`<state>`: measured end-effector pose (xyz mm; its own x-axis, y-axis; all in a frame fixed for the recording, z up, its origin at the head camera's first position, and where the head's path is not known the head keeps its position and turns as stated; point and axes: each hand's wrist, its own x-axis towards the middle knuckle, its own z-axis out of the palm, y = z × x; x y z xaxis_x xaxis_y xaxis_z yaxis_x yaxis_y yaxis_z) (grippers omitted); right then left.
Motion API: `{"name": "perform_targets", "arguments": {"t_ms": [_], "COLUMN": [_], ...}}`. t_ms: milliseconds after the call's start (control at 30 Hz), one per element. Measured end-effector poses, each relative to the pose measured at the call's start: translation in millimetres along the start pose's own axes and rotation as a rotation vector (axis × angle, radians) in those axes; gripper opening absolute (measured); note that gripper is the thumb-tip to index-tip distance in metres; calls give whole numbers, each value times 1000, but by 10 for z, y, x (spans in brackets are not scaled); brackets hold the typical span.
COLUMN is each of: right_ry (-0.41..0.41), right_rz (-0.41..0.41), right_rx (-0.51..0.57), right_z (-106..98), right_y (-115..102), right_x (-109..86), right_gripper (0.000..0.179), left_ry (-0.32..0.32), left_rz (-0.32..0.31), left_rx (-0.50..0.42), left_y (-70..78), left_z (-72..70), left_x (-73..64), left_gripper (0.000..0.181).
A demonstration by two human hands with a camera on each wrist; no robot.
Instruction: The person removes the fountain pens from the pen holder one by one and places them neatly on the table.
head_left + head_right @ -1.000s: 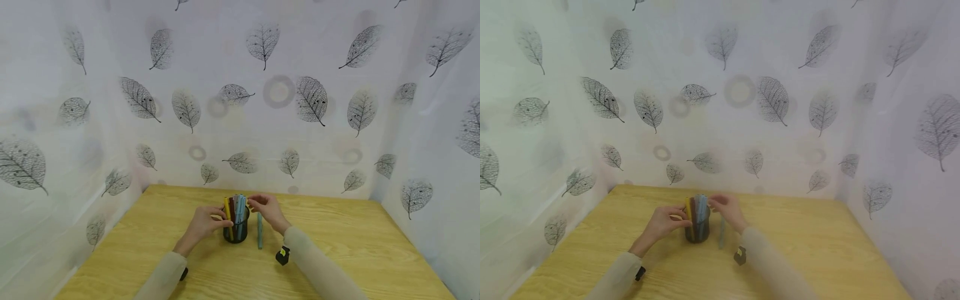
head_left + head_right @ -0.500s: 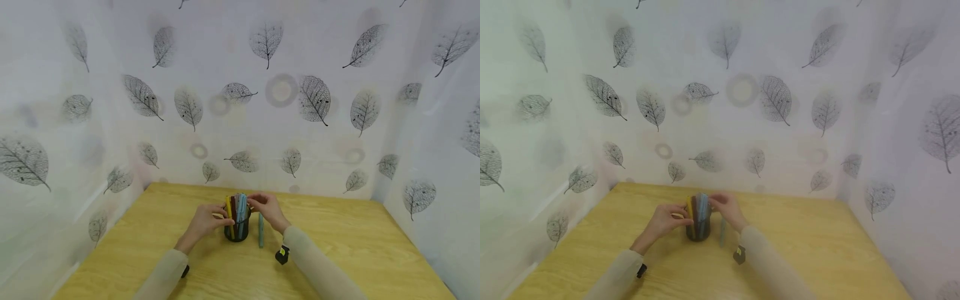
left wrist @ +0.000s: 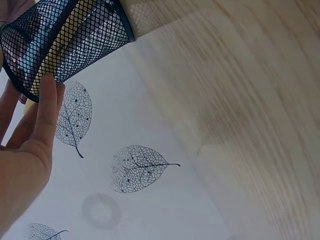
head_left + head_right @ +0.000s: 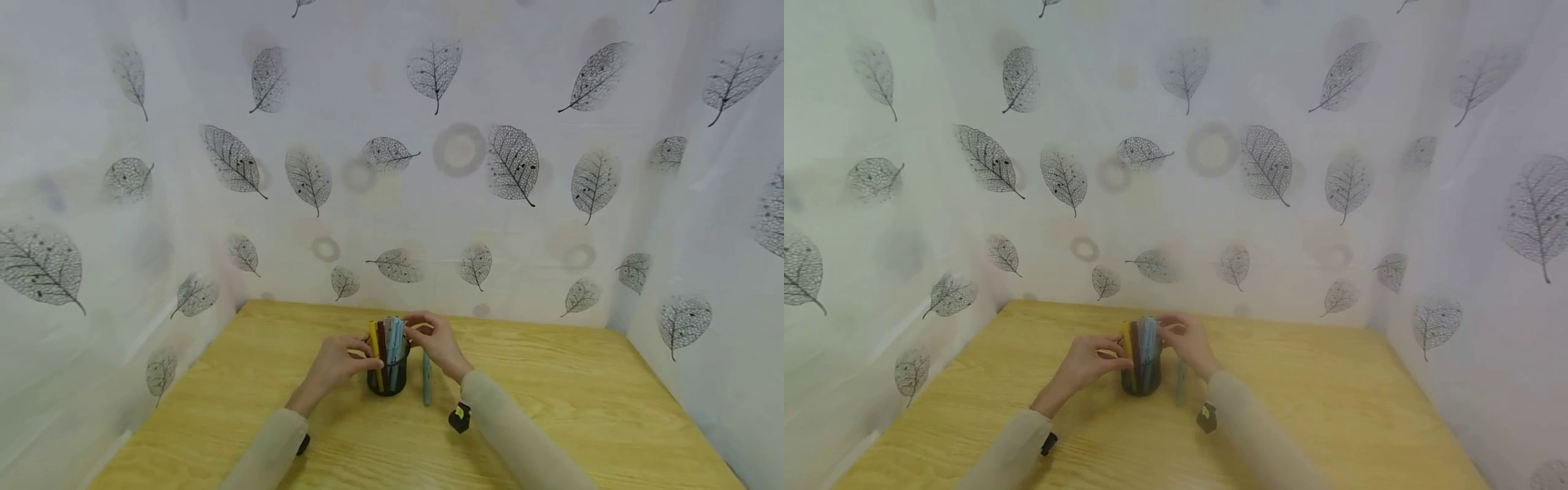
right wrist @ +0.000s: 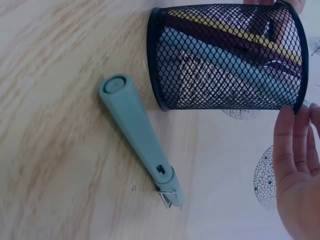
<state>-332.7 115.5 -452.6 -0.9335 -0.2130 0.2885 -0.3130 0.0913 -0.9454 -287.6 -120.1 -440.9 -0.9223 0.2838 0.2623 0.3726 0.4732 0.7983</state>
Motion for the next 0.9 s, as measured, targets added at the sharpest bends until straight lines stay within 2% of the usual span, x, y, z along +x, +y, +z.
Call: {"name": "perform_targets", "arguments": {"t_ms": [167, 400, 600, 733, 900], "right_ry": [-19, -39, -59, -39, -9], "right_rz": [-3, 17, 42, 68, 29], "right_rx": [-23, -47, -51, -84, -116], "right_z": [-4, -8, -18, 12, 63], "right_y": [33, -21, -49, -70, -135], "right_x": [13, 21, 45, 54, 18], "right_gripper": [32, 33, 32, 25, 23], "left_ry": [-2, 9, 7, -1, -6], "left_rz": [17, 25, 33, 39, 45], "left_rx": [22, 18, 24, 32, 24], "left_y": [-4, -6, 3, 0, 4], "left_z": [-4, 4, 1, -1, -5], "left_x": [-2, 5, 4, 3, -1], "left_gripper": [21, 16, 18, 21, 21]}}
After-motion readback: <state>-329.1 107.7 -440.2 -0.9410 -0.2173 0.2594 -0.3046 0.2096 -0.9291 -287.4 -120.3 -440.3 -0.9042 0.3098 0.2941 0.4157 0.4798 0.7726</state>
